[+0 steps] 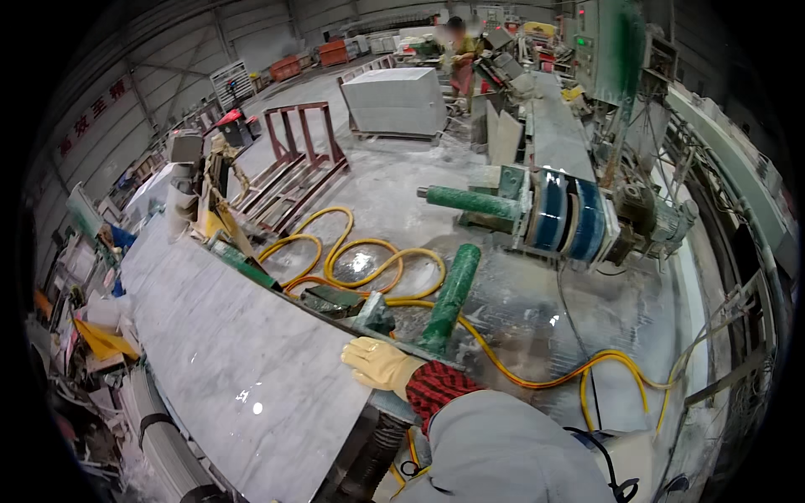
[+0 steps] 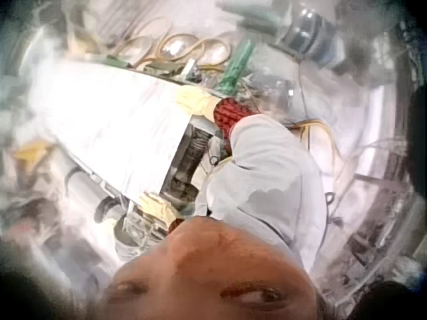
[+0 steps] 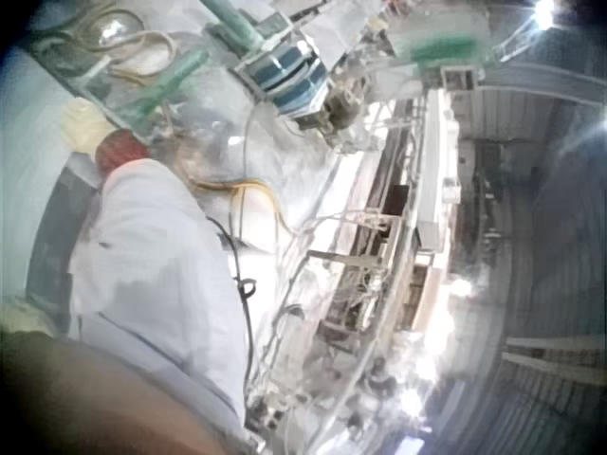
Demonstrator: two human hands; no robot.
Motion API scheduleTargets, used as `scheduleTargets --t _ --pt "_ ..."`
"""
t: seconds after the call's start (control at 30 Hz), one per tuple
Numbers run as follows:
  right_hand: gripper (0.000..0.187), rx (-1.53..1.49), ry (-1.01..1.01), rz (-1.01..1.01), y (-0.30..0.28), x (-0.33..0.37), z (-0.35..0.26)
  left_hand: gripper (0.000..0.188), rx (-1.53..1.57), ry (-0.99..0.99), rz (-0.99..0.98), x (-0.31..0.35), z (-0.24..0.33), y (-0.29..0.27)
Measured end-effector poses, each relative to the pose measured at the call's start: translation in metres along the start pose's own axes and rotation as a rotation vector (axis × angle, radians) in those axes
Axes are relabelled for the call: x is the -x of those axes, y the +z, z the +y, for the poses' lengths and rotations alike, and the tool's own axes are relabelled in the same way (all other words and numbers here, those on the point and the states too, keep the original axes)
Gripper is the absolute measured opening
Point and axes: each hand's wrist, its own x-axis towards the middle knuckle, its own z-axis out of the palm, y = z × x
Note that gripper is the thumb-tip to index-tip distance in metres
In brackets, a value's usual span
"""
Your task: The person guides a large marble slab through a conveyor-fed polishing machine, then manually rubs the surface with a green cylindrical tool. The person repeats this sequence on multiple slabs, handling each one at a time.
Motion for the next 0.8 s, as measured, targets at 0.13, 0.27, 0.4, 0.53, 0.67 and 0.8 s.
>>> scheduleTargets --t 0.13,0.27,0.4,0.53,0.67,0.8 --pt "0.049 0.003 0.007 -0.026 -0.001 -0.002 -0.003 0.05 -0.062 0.061 0.024 0.007 -0.01 0.012" --pt "0.049 0.006 0.0 -0.017 -0.004 0.0 -0.002 0.048 -0.096 0.116 0.064 0.007 -0.008 0.007" --pt "0.048 -0.005 -0.013 0.017 0.004 0.003 0.001 0.047 0.018 0.091 0.069 0.006 0.007 -0.013" --pt "0.048 0.002 -0.023 0.033 0.003 0.003 -0.001 0.046 -0.125 0.123 0.099 0.009 -0.019 0.024" --pt "0.047 0.017 -0.016 0.031 0.001 0.007 0.0 0.046 -0.005 0.015 0.115 0.003 0.017 -0.021" --pt "0.048 0.017 -0.015 -0.023 -0.006 0.003 -0.004 0.045 -0.008 0.03 0.159 0.006 0.003 -0.002"
